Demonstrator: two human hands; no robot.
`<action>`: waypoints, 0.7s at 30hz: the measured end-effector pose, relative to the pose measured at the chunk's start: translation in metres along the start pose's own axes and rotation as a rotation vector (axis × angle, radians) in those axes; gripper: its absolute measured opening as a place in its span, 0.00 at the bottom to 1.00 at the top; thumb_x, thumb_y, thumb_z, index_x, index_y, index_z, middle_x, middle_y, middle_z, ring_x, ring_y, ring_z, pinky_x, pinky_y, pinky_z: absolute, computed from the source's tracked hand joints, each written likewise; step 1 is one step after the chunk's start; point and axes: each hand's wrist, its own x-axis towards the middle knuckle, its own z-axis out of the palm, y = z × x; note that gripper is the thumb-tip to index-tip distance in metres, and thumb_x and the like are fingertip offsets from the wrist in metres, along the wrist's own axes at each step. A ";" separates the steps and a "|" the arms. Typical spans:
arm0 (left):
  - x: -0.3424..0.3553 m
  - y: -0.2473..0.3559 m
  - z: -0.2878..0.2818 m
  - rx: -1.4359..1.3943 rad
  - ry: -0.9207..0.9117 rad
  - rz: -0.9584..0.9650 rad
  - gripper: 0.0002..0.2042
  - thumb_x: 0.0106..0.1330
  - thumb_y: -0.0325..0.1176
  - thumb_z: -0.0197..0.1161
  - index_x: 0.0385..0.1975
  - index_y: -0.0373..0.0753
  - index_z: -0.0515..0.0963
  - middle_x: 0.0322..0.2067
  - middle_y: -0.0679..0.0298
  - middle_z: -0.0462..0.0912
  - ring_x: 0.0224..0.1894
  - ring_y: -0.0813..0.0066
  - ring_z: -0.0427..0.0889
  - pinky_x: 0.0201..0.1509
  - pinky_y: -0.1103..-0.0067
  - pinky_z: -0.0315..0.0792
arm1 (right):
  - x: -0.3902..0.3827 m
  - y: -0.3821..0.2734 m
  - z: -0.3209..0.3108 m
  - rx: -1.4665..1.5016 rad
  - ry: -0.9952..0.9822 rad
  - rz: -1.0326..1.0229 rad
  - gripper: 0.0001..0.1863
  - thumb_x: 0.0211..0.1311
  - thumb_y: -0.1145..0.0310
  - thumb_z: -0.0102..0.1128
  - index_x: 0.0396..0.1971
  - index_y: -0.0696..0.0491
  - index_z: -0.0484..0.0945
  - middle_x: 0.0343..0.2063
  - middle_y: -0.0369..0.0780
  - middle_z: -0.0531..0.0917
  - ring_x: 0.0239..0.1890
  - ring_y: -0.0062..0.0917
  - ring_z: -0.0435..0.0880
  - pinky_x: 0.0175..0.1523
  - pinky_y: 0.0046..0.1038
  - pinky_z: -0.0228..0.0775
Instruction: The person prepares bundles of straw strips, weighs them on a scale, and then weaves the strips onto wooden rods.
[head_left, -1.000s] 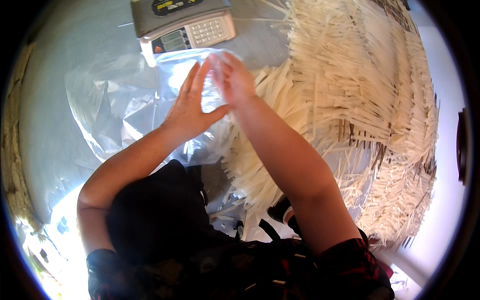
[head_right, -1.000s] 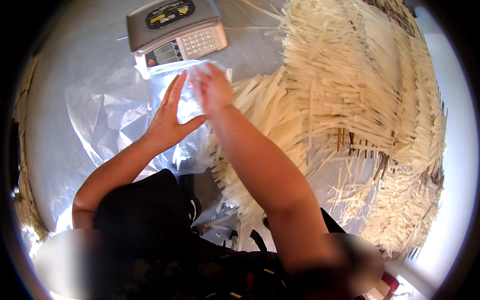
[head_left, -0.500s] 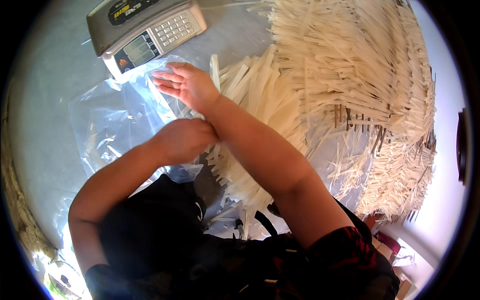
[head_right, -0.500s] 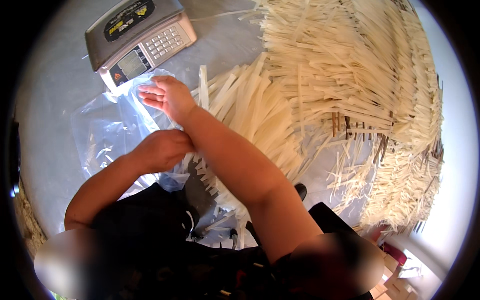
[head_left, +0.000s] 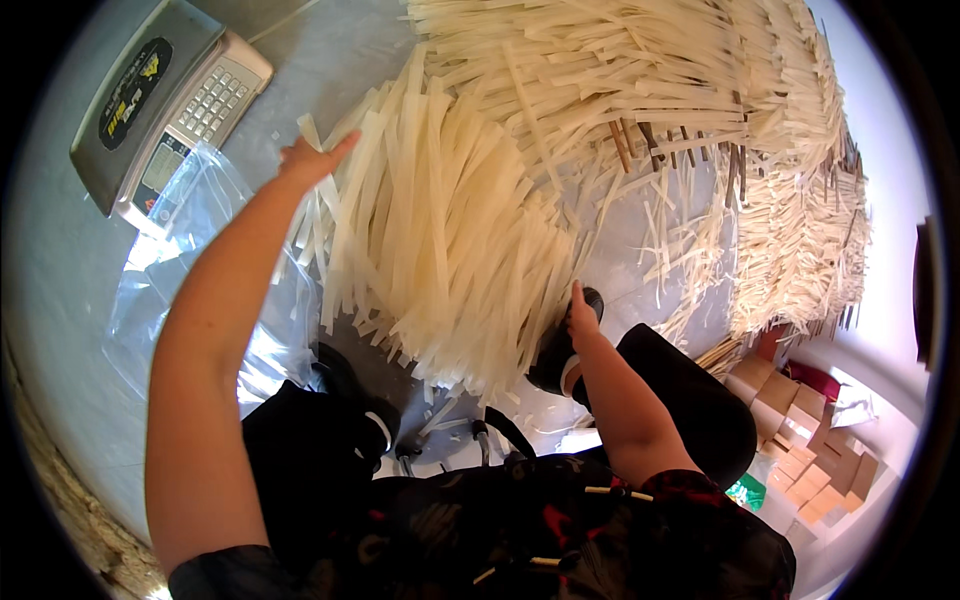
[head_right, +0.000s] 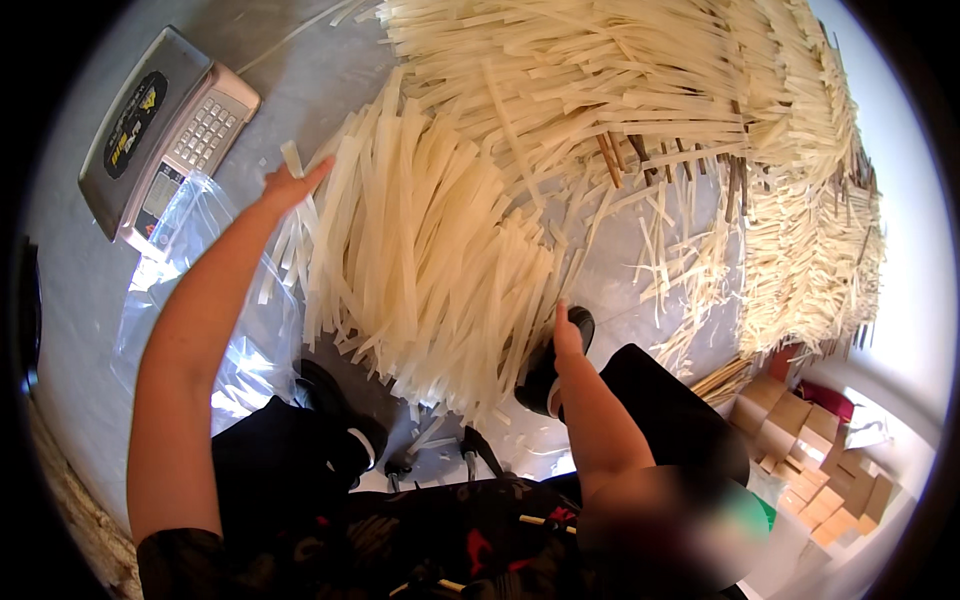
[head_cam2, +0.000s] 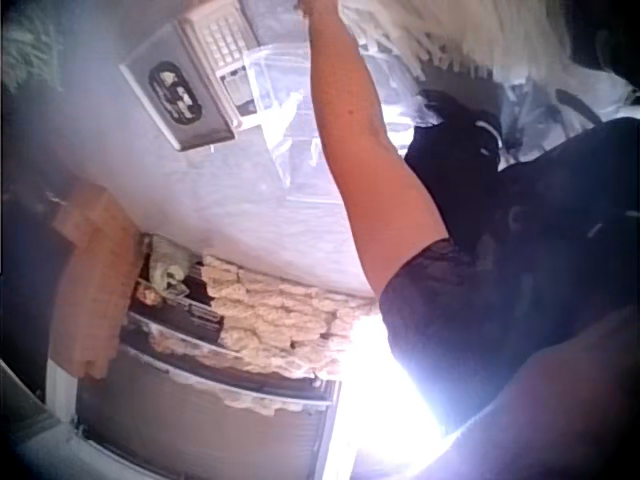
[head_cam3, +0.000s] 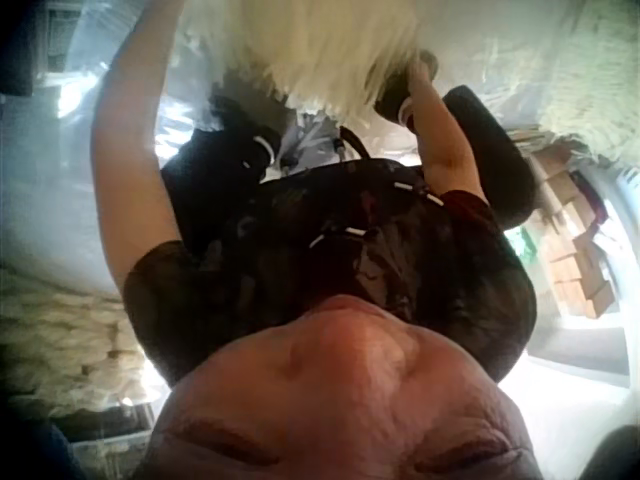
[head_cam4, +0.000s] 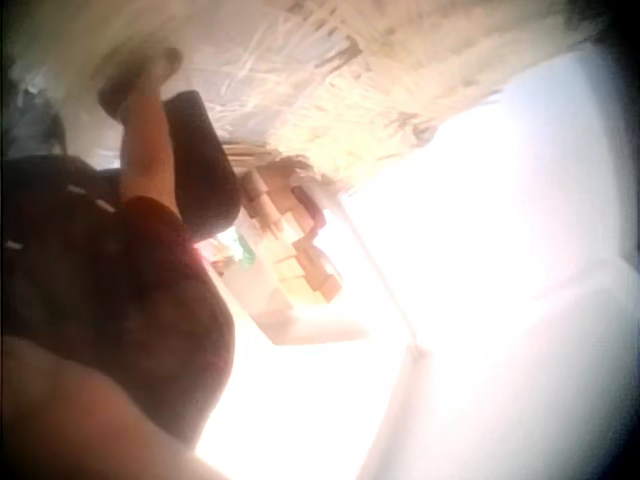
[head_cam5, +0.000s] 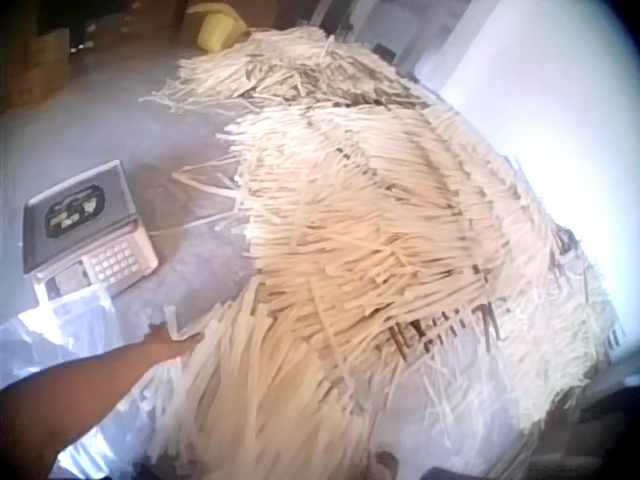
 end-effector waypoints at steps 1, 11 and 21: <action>-0.014 0.012 0.016 0.071 -0.014 -0.008 0.62 0.38 0.77 0.59 0.67 0.33 0.49 0.63 0.44 0.57 0.66 0.52 0.58 0.66 0.64 0.58 | 0.020 0.022 0.008 0.002 -0.039 -0.005 0.39 0.60 0.37 0.47 0.55 0.59 0.69 0.48 0.44 0.74 0.48 0.32 0.73 0.52 0.31 0.64; -0.083 -0.022 0.102 -0.528 -0.289 -0.091 0.49 0.56 0.66 0.55 0.67 0.34 0.46 0.65 0.44 0.54 0.66 0.51 0.58 0.66 0.64 0.57 | -0.019 -0.083 0.120 0.266 -0.427 -0.354 0.34 0.68 0.42 0.32 0.58 0.56 0.67 0.54 0.43 0.74 0.52 0.34 0.76 0.57 0.35 0.66; -0.171 -0.030 0.119 -0.696 -0.667 -0.222 0.46 0.57 0.55 0.63 0.67 0.46 0.40 0.67 0.58 0.50 0.68 0.55 0.50 0.64 0.50 0.51 | -0.047 -0.240 0.063 -0.446 0.309 -1.324 0.24 0.56 0.69 0.50 0.55 0.52 0.69 0.51 0.52 0.75 0.54 0.48 0.72 0.58 0.37 0.64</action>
